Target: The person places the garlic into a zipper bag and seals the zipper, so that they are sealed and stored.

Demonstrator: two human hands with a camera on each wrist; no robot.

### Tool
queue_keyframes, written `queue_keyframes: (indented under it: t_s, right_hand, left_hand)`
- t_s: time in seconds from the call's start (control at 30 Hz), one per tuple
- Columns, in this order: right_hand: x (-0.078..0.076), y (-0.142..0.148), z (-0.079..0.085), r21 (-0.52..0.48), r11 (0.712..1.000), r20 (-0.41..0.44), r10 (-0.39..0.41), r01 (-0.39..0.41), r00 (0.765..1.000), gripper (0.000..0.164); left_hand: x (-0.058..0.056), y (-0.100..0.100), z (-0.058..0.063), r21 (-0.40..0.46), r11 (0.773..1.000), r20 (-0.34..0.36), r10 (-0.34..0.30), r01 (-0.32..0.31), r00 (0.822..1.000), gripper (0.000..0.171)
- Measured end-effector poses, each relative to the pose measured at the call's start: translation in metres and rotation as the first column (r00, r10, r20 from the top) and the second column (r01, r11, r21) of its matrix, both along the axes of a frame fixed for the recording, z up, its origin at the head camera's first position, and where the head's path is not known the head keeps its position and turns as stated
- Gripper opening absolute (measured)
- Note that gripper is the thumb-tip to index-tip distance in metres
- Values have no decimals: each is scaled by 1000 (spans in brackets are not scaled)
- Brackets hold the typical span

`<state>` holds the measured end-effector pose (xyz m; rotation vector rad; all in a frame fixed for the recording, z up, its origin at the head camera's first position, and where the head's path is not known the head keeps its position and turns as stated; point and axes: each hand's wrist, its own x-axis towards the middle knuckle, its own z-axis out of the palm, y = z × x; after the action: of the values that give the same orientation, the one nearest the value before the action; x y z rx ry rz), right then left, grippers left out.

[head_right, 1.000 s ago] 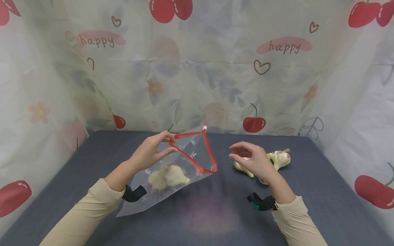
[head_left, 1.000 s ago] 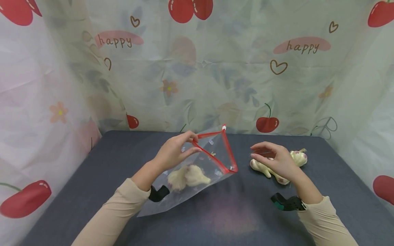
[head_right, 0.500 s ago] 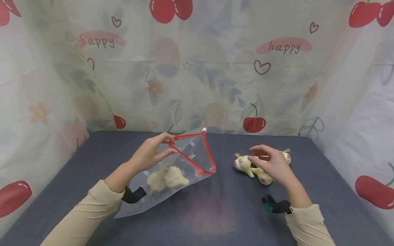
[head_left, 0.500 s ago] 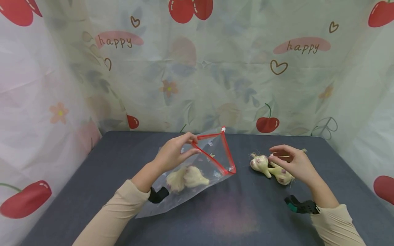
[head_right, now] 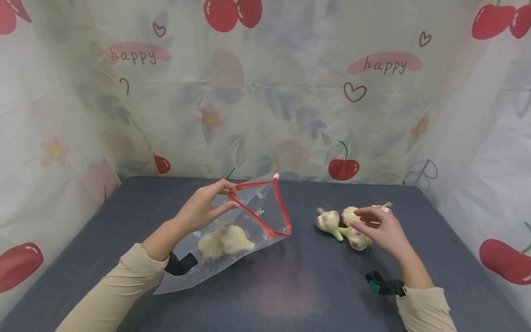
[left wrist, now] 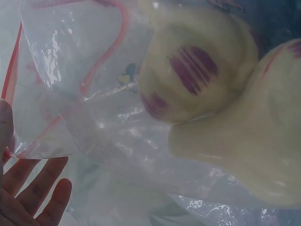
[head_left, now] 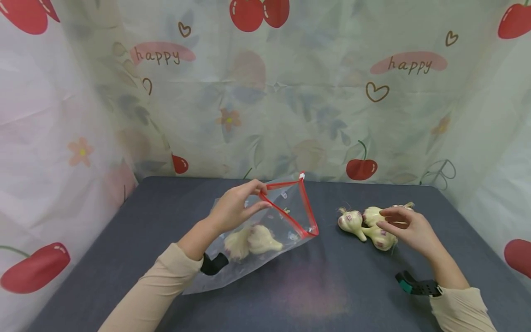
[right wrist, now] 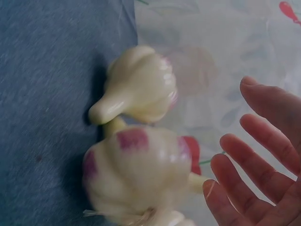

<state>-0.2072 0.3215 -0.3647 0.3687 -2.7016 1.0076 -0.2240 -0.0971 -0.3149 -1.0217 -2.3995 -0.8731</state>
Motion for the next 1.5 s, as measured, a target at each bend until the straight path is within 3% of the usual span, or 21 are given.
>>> queue_keyframes:
  t_s: [0.43, 0.93, 1.23, 1.5]
  right_hand:
    - [2, 15, -13, 65, 998, 135, -36, 28, 990, 51]
    - [-2, 20, -26, 99, 995, 104, -22, 12, 994, 48]
    - [-2, 20, -31, 112, 994, 135, -31, 16, 990, 55]
    - [0, 19, -32, 55, 998, 191, -4, -7, 982, 61]
  left_hand:
    - [1, 0, 0, 6, 1000, 7, -3, 3, 1000, 28]
    - [1, 0, 1, -1, 1000, 24, -2, 2, 1000, 27]
    - [1, 1, 0, -2, 1000, 31, 2, -2, 1000, 27]
    - [2, 1, -1, 1, 1000, 31, -3, 3, 1000, 27]
